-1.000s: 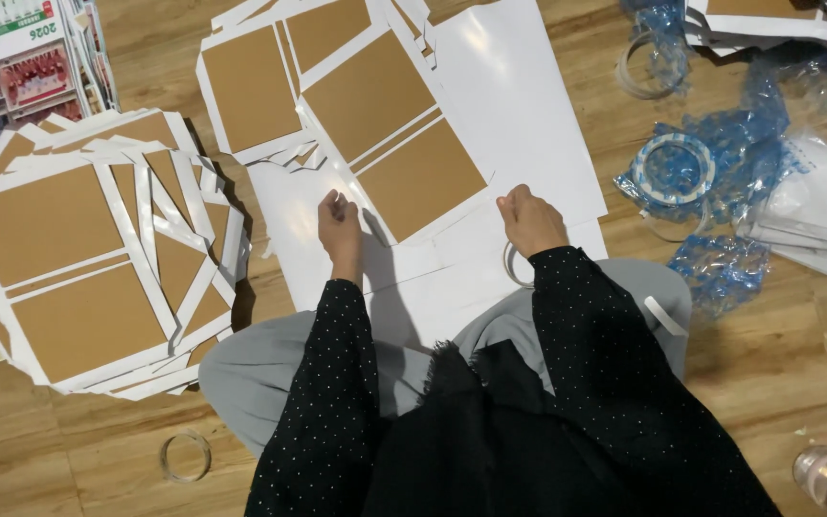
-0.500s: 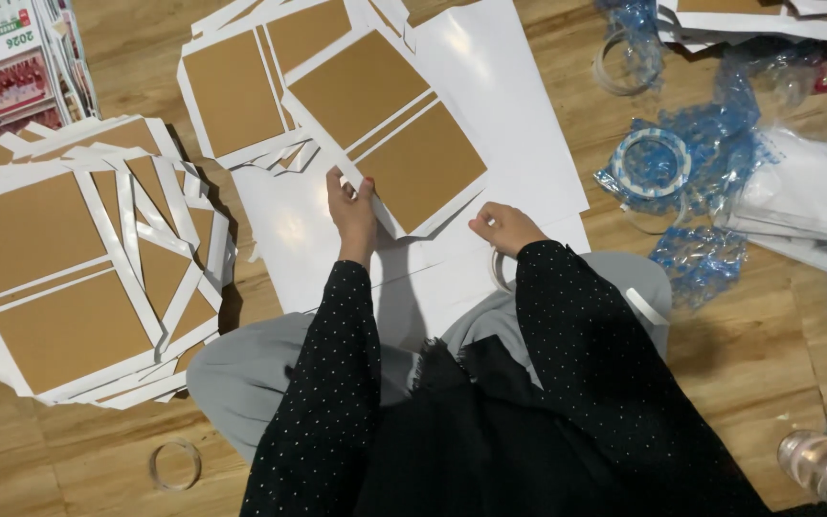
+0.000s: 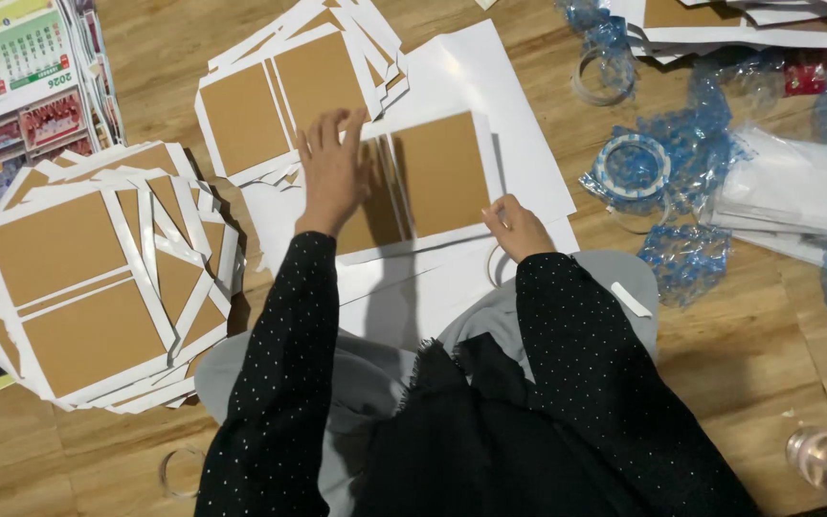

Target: Applying double-sided tape to pre-cut cardboard pieces for packaging assembly

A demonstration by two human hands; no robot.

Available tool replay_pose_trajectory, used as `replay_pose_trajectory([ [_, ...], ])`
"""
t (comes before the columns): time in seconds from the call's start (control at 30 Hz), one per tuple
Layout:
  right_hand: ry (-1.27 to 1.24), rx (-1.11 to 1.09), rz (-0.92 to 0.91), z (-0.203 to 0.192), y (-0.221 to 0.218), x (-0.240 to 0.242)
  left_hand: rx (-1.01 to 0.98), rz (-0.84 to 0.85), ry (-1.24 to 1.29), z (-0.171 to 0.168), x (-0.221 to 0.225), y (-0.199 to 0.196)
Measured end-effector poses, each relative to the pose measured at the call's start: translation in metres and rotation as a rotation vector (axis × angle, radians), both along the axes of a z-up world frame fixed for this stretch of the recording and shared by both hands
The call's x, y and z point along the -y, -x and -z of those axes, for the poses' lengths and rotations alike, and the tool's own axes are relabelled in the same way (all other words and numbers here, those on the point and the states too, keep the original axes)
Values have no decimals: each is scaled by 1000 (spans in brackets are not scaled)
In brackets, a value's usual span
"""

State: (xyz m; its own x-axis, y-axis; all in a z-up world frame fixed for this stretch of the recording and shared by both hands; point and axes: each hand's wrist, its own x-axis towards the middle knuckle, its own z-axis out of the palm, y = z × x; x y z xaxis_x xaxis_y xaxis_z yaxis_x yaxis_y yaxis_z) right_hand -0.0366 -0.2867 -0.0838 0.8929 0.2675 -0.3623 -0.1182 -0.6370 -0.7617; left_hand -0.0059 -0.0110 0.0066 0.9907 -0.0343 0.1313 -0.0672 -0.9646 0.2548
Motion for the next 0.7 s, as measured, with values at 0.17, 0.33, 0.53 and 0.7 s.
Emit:
replay_pose_trajectory([
  [0.17, -478, 53, 68, -17, -1, -10, -154, 154, 466, 23, 55, 56],
  [0.33, -918, 100, 96, -50, 18, -30, -225, 153, 976, 20, 105, 103],
  [0.53, -768, 183, -65, -90, 34, -30, -203, -13, 1163, 17, 99, 130],
  [0.7, -1057, -69, -96, -107, 38, -45, -414, 469, 1135, -15, 112, 167],
])
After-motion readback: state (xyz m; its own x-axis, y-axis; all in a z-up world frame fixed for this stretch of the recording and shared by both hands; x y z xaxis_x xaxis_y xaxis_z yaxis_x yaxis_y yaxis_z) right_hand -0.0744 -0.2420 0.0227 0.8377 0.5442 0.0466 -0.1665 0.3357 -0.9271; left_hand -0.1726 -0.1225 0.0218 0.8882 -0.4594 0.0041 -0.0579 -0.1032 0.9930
